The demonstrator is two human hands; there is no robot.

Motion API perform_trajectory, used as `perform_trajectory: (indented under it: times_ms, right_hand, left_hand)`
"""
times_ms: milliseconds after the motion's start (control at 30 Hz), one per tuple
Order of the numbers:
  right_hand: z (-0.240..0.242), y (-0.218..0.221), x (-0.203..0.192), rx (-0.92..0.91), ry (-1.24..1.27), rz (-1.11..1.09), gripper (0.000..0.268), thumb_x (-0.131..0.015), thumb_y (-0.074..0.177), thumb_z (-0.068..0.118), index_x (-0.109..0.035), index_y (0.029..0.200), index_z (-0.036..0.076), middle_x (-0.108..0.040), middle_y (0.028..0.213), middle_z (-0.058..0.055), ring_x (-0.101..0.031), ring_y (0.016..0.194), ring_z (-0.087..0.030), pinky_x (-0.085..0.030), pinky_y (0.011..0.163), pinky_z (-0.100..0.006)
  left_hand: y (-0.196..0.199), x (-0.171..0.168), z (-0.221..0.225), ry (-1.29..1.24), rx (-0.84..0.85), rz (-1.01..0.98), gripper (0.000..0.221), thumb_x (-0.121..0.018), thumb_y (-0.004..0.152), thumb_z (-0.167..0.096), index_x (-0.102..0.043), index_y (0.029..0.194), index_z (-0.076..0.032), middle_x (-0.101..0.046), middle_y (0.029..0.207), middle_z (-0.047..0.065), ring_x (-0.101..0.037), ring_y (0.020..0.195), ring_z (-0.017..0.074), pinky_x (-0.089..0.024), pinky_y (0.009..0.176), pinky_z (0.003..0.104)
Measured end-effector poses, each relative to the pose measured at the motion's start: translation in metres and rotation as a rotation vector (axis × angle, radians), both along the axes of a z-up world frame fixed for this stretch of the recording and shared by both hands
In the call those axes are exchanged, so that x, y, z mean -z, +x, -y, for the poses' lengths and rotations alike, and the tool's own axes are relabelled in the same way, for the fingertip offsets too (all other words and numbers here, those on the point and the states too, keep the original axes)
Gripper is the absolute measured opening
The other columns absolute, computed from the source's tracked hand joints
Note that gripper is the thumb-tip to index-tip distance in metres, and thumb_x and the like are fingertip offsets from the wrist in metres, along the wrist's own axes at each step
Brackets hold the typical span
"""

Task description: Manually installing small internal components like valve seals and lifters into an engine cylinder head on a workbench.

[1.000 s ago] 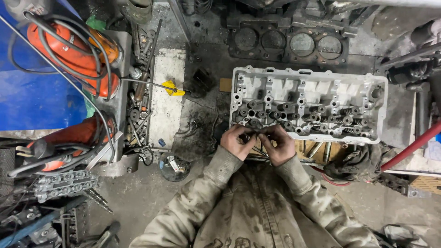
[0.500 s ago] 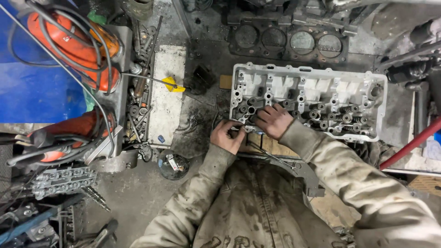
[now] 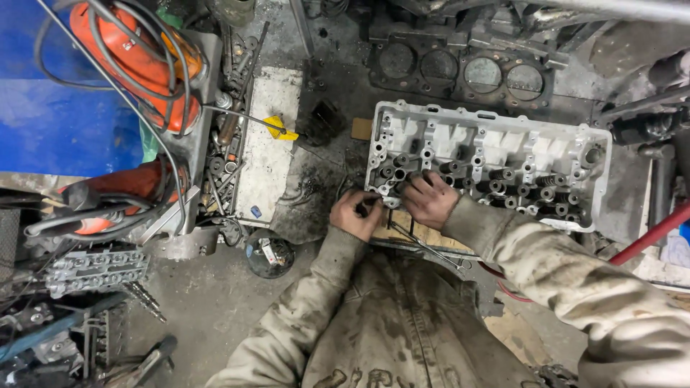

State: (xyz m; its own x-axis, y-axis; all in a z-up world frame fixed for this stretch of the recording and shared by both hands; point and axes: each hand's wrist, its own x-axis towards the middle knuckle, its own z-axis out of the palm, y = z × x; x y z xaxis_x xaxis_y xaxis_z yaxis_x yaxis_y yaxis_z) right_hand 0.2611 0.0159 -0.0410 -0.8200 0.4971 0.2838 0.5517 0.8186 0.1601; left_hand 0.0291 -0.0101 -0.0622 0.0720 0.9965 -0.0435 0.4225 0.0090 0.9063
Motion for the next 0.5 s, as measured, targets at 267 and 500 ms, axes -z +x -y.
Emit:
perform_trajectory:
  times_ms: [267,500]
  right_hand:
    - [0.021,0.002,0.002,0.181,-0.178,-0.109,0.037,-0.069,0.077,0.022,-0.076,0.111,0.007,-0.064,0.102,-0.005,-0.059,0.104,-0.026,-0.047,0.092,-0.050]
    - [-0.009,0.021,0.037,0.131,-0.197,-0.013,0.028,-0.069,0.078,0.022,-0.076,0.103,0.015,-0.065,0.104,-0.004,-0.060,0.102,-0.026,-0.046,0.088,-0.050]
  left_hand:
    - [-0.003,0.001,0.003,-0.003,0.010,-0.036,0.019,-0.077,0.086,-0.025,-0.077,0.099,-0.010,-0.073,0.101,0.013,-0.072,0.094,0.0327,-0.058,0.081,0.041]
    - [-0.001,0.006,-0.002,-0.004,0.042,-0.044,0.019,-0.078,0.087,-0.024,-0.077,0.098,-0.009,-0.073,0.101,0.012,-0.071,0.092,0.0337,-0.057,0.080,0.041]
